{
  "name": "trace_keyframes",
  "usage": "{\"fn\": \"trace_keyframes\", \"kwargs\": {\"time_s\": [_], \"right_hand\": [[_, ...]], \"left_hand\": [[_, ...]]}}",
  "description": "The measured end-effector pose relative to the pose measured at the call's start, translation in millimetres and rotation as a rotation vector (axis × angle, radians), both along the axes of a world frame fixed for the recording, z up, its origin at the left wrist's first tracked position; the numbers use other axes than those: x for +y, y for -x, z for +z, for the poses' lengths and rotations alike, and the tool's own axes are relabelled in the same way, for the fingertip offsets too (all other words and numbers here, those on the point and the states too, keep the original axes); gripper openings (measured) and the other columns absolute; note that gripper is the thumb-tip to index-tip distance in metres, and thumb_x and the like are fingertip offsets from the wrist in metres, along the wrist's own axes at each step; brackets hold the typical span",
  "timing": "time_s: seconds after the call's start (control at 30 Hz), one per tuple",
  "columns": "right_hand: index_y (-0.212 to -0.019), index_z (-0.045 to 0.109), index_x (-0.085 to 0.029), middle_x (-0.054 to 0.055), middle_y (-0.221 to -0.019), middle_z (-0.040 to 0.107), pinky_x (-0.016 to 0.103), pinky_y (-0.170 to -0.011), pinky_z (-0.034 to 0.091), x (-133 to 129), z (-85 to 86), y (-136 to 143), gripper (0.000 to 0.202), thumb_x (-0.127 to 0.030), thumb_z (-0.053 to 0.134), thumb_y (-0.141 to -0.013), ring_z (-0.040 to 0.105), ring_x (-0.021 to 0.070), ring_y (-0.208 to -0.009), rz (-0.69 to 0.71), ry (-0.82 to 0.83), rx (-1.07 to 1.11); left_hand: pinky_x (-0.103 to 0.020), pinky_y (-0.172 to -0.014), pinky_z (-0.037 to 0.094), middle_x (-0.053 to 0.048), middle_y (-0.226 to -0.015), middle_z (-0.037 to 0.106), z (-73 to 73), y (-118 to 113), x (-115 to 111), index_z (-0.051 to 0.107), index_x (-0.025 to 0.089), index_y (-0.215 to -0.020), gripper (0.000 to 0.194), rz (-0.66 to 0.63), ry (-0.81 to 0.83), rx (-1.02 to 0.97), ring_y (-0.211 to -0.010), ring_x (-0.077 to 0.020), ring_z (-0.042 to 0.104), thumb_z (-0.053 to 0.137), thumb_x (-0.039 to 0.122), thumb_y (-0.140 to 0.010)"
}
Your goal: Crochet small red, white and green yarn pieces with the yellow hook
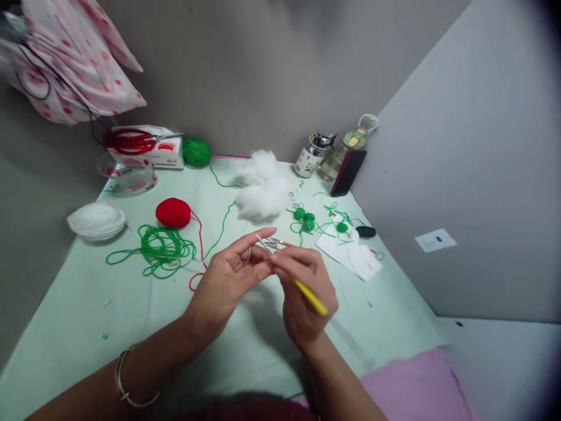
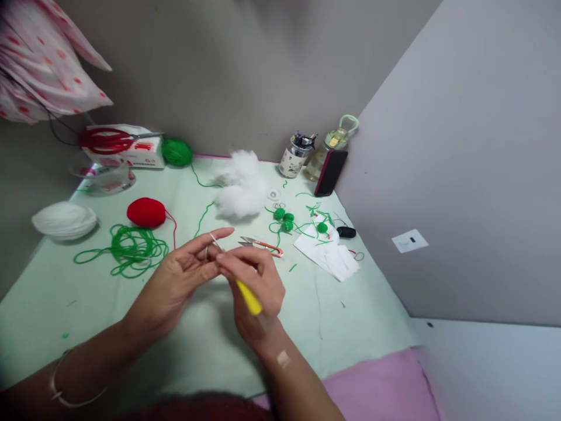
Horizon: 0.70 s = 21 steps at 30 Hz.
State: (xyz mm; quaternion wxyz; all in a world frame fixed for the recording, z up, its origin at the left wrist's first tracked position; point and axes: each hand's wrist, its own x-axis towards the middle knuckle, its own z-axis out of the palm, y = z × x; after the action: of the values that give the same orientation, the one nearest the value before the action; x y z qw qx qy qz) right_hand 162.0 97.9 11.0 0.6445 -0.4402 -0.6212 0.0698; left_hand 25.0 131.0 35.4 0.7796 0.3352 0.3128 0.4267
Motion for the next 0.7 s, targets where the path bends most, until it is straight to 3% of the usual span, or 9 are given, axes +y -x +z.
{"fn": "trace_keyframes", "kwargs": {"time_s": [0.1, 0.2, 0.3, 0.37, 0.47, 0.7], "right_hand": [[-0.117, 0.077, -0.032, 0.004, -0.102, 0.074, 0.037, -0.078, 0.062, 1.9, -2.9, -5.3, 0.034, -0.01, 0.068, -0.094, 0.072, 0.0182, -0.091, -0.04, -0.07, -0.095], [-0.105, 0.079, -0.028, 0.002, -0.088, 0.074, 0.036, -0.073, 0.06, 5.0, 2.8, -12.0, 0.022, -0.015, 0.062, -0.098, 0.07, 0.0168, -0.079, 0.053, 0.078, 0.159], [-0.096, 0.077, -0.024, 0.002, -0.083, 0.074, 0.034, -0.065, 0.058, 8.0, 9.1, -12.6, 0.017, -0.023, 0.061, -0.1, 0.066, 0.0138, -0.064, 0.172, 0.203, 0.393], [-0.094, 0.078, -0.024, 0.002, -0.086, 0.077, 0.034, -0.068, 0.059, 9.3, 10.4, -9.7, 0.014, -0.025, 0.064, -0.099, 0.069, 0.015, -0.07, 0.216, 0.214, 0.385], [-0.095, 0.079, -0.026, 0.003, -0.089, 0.08, 0.037, -0.078, 0.061, 9.8, 9.0, -6.0, 0.012, -0.023, 0.067, -0.097, 0.072, 0.0184, -0.085, 0.159, 0.173, 0.27], [-0.096, 0.079, -0.027, 0.001, -0.089, 0.079, 0.032, -0.062, 0.056, 9.0, 5.3, -8.9, 0.012, -0.025, 0.067, -0.097, 0.066, 0.0139, -0.068, 0.148, 0.221, 0.352]], "left_hand": [[-0.025, -0.091, 0.05, -0.003, -0.098, 0.073, 0.5, -0.5, 3.5, 0.079, 0.022, -0.12, 0.037, -0.096, 0.159, -0.102, -0.093, -0.0141, 0.064, 0.084, 0.027, -0.083], [-0.022, -0.086, 0.05, -0.003, -0.099, 0.071, 3.2, 3.0, 9.2, 0.082, 0.018, -0.114, 0.032, -0.102, 0.225, -0.129, -0.087, -0.0114, 0.061, 0.083, 0.023, -0.082], [-0.021, -0.083, 0.05, 0.001, -0.086, 0.068, 5.2, 6.0, 10.4, 0.082, 0.023, -0.115, 0.032, -0.058, 0.134, -0.046, -0.082, -0.0104, 0.06, 0.083, 0.022, -0.083], [-0.023, -0.085, 0.05, 0.002, -0.084, 0.068, 4.9, 6.1, 7.7, 0.081, 0.027, -0.116, 0.033, -0.051, 0.039, 0.017, -0.084, -0.0114, 0.061, 0.083, 0.023, -0.084], [-0.026, -0.092, 0.05, 0.002, -0.088, 0.069, 3.0, 4.7, 3.5, 0.079, 0.03, -0.118, 0.038, -0.052, -0.034, 0.06, -0.089, -0.0126, 0.062, 0.085, 0.022, -0.082], [-0.029, -0.093, 0.051, 0.003, -0.088, 0.065, 1.5, 4.1, 4.9, 0.076, 0.031, -0.124, 0.042, -0.005, -0.048, 0.066, -0.088, -0.0129, 0.064, 0.083, 0.023, -0.083]]}}
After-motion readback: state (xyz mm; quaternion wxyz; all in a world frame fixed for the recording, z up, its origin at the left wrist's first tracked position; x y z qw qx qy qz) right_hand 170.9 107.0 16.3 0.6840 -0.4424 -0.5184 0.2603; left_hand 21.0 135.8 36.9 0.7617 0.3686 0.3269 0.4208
